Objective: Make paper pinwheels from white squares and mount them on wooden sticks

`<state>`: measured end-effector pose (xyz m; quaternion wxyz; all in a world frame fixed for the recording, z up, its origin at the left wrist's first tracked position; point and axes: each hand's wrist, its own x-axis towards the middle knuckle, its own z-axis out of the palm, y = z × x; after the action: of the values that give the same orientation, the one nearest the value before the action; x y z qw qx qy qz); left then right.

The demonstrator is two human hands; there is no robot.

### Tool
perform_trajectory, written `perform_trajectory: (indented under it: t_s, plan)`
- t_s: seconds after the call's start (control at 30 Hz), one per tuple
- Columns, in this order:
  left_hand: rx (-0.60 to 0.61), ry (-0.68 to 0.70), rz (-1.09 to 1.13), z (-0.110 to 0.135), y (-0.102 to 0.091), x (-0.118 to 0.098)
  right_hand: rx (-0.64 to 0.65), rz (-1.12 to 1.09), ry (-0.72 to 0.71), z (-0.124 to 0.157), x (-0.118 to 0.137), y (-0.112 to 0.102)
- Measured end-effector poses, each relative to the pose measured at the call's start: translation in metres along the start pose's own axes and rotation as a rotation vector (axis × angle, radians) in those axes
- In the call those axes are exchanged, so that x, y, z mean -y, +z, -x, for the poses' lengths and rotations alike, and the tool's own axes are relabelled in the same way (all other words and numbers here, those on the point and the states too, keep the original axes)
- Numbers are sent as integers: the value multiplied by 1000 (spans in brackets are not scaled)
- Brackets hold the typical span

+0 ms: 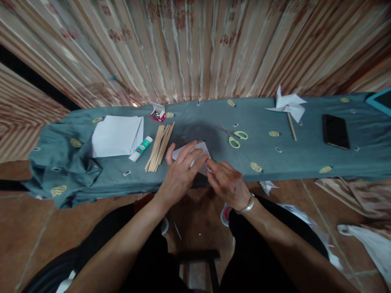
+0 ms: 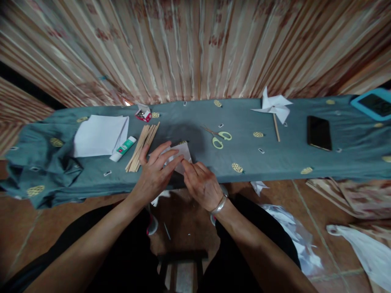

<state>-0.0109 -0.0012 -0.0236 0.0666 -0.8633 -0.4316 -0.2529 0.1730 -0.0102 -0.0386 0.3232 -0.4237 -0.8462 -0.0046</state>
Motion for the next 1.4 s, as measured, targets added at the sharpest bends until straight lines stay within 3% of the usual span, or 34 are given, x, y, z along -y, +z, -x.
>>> perform_trajectory:
  t_s: [0.3, 0.5, 0.77, 0.93, 1.17, 1.3, 1.4]
  plan:
    - [-60, -6, 15, -4, -2, 8, 106, -115, 53, 3, -10, 2]
    - [-144, -41, 40, -8, -14, 11, 223, 44, 27, 6, -27, 4]
    - [-286, -12, 70, -8, -25, 16, -48, 140, -60, 3, -36, -1]
    - [-179, 41, 39, 2, -20, 21, -67, 247, -91, 3, -46, -10]
    - [5, 81, -7, 28, 1, 26, 63, 259, -162, 11, -41, -8]
    - [167, 59, -35, 33, 12, 24, 152, 181, -162, 15, -39, -1]
    - [213, 75, -17, 36, 17, 24, 197, 150, -171, 17, -40, 1]
